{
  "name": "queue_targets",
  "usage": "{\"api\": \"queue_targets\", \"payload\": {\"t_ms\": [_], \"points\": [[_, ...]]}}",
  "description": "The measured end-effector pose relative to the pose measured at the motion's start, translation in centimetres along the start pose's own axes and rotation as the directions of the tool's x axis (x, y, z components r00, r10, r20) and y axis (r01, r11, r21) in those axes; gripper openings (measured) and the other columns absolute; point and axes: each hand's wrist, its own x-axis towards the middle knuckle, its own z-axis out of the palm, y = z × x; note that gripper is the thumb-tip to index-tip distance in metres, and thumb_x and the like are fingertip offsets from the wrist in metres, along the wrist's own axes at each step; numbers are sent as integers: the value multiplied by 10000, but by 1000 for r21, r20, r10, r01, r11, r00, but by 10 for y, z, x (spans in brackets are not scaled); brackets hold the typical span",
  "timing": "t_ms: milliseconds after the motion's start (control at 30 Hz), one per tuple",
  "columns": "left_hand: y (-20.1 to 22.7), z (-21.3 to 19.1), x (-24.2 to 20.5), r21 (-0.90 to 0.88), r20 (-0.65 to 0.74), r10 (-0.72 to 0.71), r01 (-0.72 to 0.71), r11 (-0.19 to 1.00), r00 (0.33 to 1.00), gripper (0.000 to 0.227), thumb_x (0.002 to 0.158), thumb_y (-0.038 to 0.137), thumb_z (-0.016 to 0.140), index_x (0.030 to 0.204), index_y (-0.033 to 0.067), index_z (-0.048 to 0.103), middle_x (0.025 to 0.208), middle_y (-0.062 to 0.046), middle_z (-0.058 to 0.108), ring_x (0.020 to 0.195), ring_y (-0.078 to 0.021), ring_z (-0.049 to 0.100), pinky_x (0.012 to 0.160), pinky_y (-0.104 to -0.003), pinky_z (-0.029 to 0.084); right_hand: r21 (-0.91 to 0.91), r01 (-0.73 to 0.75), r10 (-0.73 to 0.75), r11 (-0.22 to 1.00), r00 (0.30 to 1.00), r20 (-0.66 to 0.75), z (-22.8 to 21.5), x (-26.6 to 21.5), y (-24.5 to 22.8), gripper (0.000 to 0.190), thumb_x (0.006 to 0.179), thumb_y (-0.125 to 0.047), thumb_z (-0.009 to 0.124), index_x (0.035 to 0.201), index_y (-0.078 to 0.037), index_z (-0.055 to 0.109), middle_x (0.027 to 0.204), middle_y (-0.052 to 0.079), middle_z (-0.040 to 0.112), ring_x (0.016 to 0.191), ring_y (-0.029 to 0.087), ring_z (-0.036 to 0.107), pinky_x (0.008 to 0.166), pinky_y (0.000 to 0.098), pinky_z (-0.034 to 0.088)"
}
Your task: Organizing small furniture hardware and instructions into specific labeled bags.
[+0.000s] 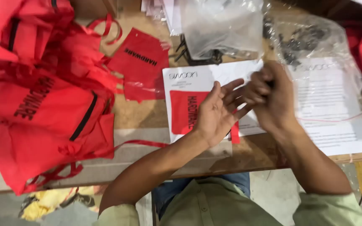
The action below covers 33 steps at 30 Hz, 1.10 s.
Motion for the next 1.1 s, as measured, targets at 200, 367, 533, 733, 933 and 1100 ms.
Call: {"api": "queue_targets", "payload": {"t_ms": [200, 367, 533, 733, 933, 1100], "points": [[-14, -98, 17, -226, 101, 318, -290, 930, 943, 466, 1234, 426, 407, 1408, 10, 521, 1251, -75, 610, 1261, -225, 550, 1172, -396, 389, -16, 17, -16, 1000, 995, 96, 37, 39, 68, 411, 1077, -382, 570, 788, -124, 432, 597, 31, 394, 608, 196, 417, 684, 340, 458], [10, -77, 15, -257, -8, 303, -295, 920, 953, 499, 1176, 386, 391, 1501, 19, 486, 1328, -19, 594, 1278, -169, 550, 1166, -356, 405, 160, -41, 15, 986, 987, 161, 22, 59, 77, 424, 1131, -370, 539, 809, -126, 412, 656, 35, 410, 673, 191, 411, 757, 347, 429], [13, -82, 14, -227, -19, 249, -247, 942, 968, 552, 1163, 410, 387, 1561, 29, 435, 1396, -43, 589, 1257, -168, 556, 1104, -347, 443, 221, -54, 17, 974, 985, 169, 16, 63, 75, 446, 1131, -379, 512, 776, -131, 404, 678, 41, 432, 722, 219, 432, 885, 396, 452], [6, -94, 15, -248, 91, 246, -217, 944, 965, 602, 1232, 442, 369, 1656, 14, 366, 1451, -86, 578, 1238, -174, 560, 1087, -346, 466, 407, -158, 82, 900, 977, 197, -10, 71, 72, 484, 1170, -372, 511, 754, -135, 439, 640, -4, 413, 653, 173, 399, 755, 343, 399], [22, -62, 8, -205, -22, 155, -157, 966, 988, 660, 1141, 465, 341, 1624, 16, 318, 1655, -117, 402, 1520, -209, 409, 1277, -394, 338, 562, -246, 137, 789, 964, 230, -31, 72, 64, 438, 1211, -356, 463, 866, -92, 516, 767, 21, 505, 632, 108, 407, 583, 243, 378], [24, -62, 7, -249, 4, 127, -122, 961, 992, 697, 1136, 502, 320, 1638, 20, 299, 1699, -108, 326, 1578, -232, 306, 1304, -425, 251, 564, -173, 142, 807, 985, 98, -17, 70, 57, 435, 1183, -400, 460, 1028, -8, 567, 1092, 159, 602, 862, 191, 567, 766, 298, 511]]}}
